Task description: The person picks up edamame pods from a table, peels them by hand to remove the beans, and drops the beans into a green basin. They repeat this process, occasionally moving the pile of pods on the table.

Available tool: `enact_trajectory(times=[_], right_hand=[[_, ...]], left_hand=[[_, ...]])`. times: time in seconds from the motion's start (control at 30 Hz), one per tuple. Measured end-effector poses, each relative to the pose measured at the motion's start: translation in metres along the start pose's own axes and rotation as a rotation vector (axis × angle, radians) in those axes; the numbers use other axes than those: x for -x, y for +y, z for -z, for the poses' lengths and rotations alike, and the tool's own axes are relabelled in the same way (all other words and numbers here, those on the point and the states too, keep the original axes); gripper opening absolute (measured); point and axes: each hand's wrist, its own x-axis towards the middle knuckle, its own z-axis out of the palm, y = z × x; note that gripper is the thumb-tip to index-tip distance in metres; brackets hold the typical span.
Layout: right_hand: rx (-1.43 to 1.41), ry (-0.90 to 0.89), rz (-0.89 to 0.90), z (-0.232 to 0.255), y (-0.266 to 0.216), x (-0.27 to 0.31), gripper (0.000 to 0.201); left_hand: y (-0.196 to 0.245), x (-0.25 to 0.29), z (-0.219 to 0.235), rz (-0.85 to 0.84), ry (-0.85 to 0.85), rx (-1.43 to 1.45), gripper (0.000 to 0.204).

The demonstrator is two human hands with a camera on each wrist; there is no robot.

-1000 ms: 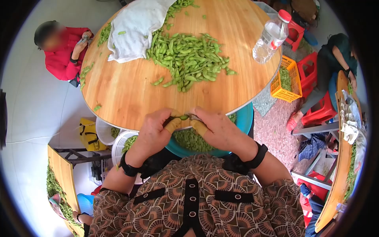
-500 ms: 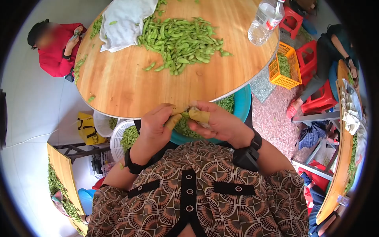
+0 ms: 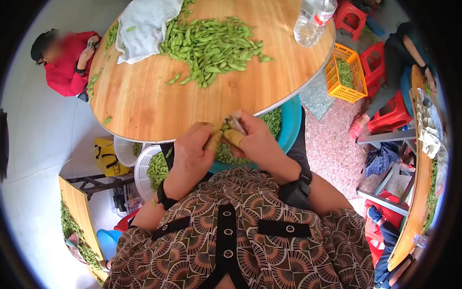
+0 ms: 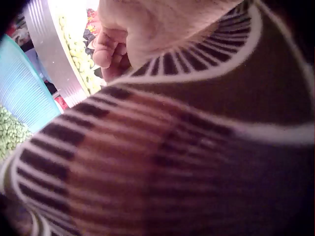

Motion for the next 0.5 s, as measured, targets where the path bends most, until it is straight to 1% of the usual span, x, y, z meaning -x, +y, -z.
enact_trajectory(times=[0.07,0.1,0.17,0.2,0.27,0.3,0.37,0.4,0.47,0.5], right_hand=[[-0.058,-0.052,-0.159,0.01,0.002,-0.002,0.009],[-0.066,-0.056,-0.168,0.015,0.005,-0.003,0.009],[0.165,-0.202,-0.181,0.023,0.012,-0.003,0.008],[0.158,-0.202,-0.188,0.024,0.011,-0.002,0.008],[0.31,-0.165,-0.223,0.025,0.005,0.001,0.011],[0.306,-0.166,-0.227,0.029,0.008,-0.001,0.011],[0.218,-0.14,-0.237,0.041,0.021,-0.002,0.011],[0.23,-0.098,-0.252,0.046,0.028,-0.003,0.011],[0.169,-0.098,-0.286,0.045,0.019,0.001,0.013],[0.113,-0.101,-0.313,0.045,0.015,0.003,0.016]], left_hand=[[0.001,0.0,0.012,-0.1,-0.16,-0.074,0.015],[0.002,0.003,0.015,-0.09,-0.166,-0.077,0.015],[0.003,0.009,0.021,-0.082,-0.217,-0.065,0.016],[0.001,0.012,0.023,-0.075,-0.224,-0.066,0.016],[-0.002,0.022,0.032,-0.019,-0.196,-0.029,0.017],[-0.008,0.029,0.04,-0.014,-0.199,-0.03,0.017],[-0.029,0.047,0.055,0.179,-0.415,-0.307,0.016],[-0.039,0.053,0.056,0.18,-0.427,-0.306,0.016],[-0.063,0.067,0.052,0.041,-0.438,-0.591,0.017],[-0.075,0.07,0.042,0.045,-0.446,-0.592,0.017]])
